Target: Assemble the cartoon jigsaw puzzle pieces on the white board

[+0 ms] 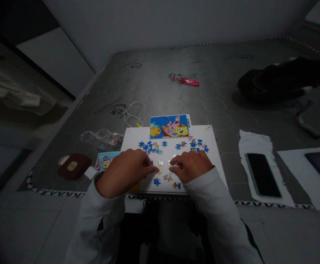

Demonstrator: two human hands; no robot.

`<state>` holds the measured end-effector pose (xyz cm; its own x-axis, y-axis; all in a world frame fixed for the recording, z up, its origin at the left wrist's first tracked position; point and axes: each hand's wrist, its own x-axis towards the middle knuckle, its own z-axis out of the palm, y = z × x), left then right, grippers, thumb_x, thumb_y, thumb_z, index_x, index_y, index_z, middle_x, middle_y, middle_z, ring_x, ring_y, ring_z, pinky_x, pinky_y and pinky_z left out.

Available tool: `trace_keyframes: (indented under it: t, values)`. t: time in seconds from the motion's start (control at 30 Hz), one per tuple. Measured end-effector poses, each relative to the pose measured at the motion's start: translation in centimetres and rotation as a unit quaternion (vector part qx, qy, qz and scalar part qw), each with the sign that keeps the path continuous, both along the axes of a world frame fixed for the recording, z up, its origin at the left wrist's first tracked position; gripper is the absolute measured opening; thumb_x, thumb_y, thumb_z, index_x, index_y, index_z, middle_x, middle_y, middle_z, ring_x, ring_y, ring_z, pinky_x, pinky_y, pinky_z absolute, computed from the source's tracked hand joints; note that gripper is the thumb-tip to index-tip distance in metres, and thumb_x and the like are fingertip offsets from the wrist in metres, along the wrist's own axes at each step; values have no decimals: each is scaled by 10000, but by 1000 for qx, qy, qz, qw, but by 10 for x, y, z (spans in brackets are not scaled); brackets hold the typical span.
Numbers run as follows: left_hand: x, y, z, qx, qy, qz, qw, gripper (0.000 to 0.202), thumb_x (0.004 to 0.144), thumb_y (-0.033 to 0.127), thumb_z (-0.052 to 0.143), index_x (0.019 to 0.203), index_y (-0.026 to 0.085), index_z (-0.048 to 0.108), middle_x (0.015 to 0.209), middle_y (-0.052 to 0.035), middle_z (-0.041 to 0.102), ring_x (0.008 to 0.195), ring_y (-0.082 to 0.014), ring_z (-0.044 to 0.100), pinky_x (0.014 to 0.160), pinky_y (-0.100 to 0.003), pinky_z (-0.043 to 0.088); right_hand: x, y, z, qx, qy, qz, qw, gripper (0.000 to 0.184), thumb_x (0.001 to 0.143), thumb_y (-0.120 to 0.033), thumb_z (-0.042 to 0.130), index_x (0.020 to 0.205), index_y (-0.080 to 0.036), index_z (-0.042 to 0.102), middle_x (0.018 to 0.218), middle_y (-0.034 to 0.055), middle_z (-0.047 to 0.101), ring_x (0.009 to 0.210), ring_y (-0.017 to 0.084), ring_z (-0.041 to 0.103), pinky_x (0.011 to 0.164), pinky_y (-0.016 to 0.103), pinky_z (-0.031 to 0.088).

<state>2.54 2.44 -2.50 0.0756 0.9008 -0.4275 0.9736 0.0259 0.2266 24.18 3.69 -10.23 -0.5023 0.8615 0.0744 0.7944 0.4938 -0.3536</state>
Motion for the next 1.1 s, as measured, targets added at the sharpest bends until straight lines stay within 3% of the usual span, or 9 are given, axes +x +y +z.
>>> trace_keyframes:
  t: [0.13,0.27,0.43,0.7,0.8,0.97,1.1]
  values:
    - [-1,-8,4,-16,26,-42,999,177,764,436,780,785,260,782,830,-57,762,821,-308,714,745,-420,530,-3,4,17,-91,-70,4,993,165,821,-353,797,982,-333,769,818,-32,736,846,218,676,711,336,282]
    - [0,-11,5,-48,33,-70,996,185,730,419,812,817,259,784,824,-53,763,840,-316,722,767,-442,554,-8,4,26,-132,-119,15,984,215,802,-317,826,1007,-342,766,850,-31,742,906,236,681,749,349,310]
    - [4,-11,1,-51,32,-86,994,191,736,380,804,857,234,783,841,-75,764,872,-329,722,791,-477,568,-7,4,29,-131,-134,25,982,245,811,-266,810,1030,-365,763,874,-29,748,915,234,684,731,340,315]
    - [1,-10,1,-7,31,-85,996,175,788,397,773,861,238,777,853,-69,759,907,-336,716,813,-480,571,6,9,19,-107,-119,38,986,171,824,-297,786,985,-353,766,871,-33,748,899,219,691,705,334,295]
    - [2,-8,4,24,40,-81,996,154,831,385,739,873,242,775,905,-74,759,931,-326,712,819,-464,567,3,8,19,-99,-106,40,989,230,809,-287,799,1026,-352,760,869,-33,748,890,216,687,709,335,300]
    - [2,-5,4,22,47,-64,997,164,852,381,713,910,242,778,904,-85,751,917,-328,712,814,-469,562,-8,6,24,-138,-124,28,982,163,827,-268,795,966,-351,769,878,-41,743,918,230,677,751,352,309]
    - [1,-3,0,28,37,-69,997,196,860,408,708,924,235,774,919,-91,753,913,-329,710,817,-472,556,-6,5,21,-123,-105,37,986,131,830,-274,794,949,-315,758,831,-34,729,872,214,673,733,349,304]
